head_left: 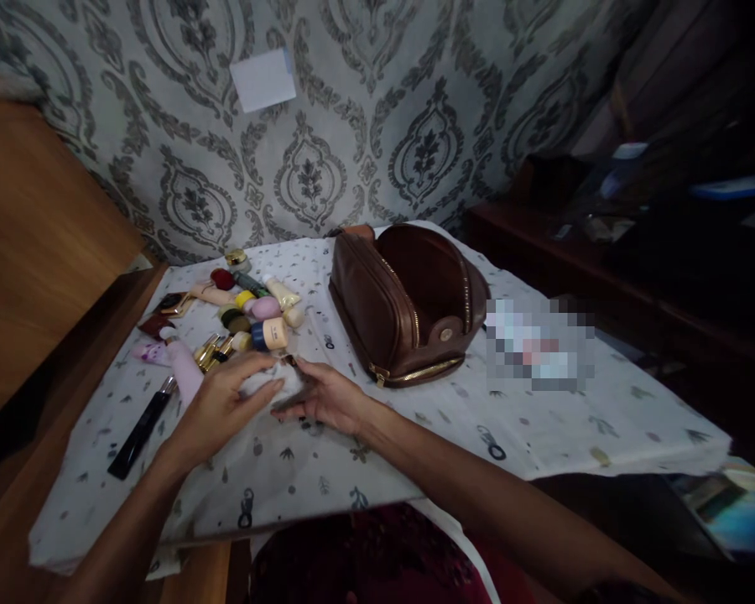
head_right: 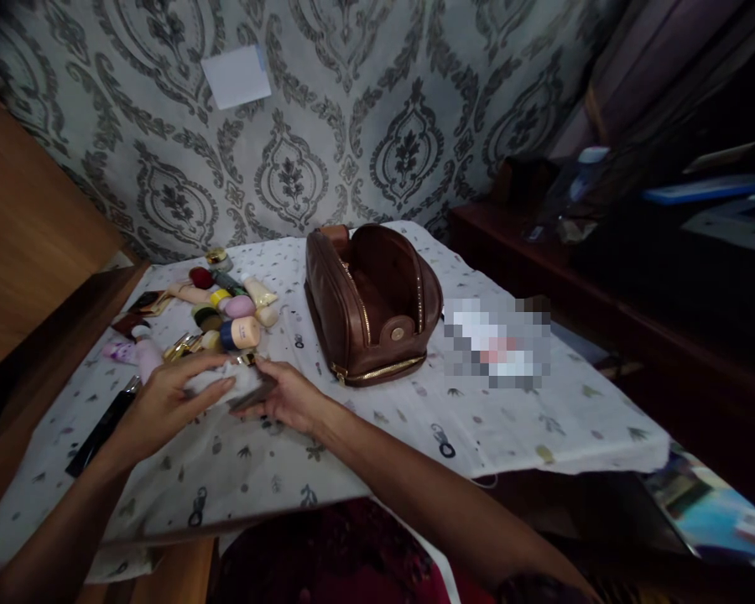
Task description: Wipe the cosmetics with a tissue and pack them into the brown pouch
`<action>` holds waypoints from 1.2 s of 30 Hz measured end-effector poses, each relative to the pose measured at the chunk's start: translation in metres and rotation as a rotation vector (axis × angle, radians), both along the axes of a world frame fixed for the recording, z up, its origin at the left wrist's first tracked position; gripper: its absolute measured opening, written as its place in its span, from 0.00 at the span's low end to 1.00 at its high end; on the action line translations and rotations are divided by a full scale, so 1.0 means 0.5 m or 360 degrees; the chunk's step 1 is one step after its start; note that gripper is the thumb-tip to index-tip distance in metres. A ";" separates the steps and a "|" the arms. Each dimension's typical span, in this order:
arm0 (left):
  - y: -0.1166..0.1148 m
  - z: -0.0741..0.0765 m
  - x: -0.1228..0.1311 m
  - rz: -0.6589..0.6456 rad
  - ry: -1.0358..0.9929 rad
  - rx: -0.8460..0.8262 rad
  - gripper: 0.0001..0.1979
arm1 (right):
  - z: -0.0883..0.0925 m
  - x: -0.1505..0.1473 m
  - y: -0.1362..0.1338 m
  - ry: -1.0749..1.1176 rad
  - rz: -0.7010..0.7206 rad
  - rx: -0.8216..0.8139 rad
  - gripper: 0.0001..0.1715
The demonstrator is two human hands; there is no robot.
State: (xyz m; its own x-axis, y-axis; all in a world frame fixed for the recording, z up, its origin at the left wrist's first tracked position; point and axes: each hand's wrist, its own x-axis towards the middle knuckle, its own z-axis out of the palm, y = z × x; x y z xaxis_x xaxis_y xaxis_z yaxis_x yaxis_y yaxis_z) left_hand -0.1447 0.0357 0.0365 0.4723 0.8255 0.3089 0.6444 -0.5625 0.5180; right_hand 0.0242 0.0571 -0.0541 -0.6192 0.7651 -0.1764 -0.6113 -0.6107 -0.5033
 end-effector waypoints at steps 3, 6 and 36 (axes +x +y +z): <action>-0.003 0.000 -0.002 -0.0193 0.0133 -0.0155 0.09 | -0.002 -0.003 0.000 -0.0029 -0.0110 0.0010 0.14; 0.000 0.003 -0.005 -0.0047 0.0021 -0.0114 0.12 | 0.003 -0.001 -0.002 -0.0030 -0.0136 0.0053 0.15; 0.002 0.014 -0.001 0.0033 -0.0039 -0.0209 0.14 | 0.012 0.004 -0.011 0.0001 -0.0035 0.0211 0.23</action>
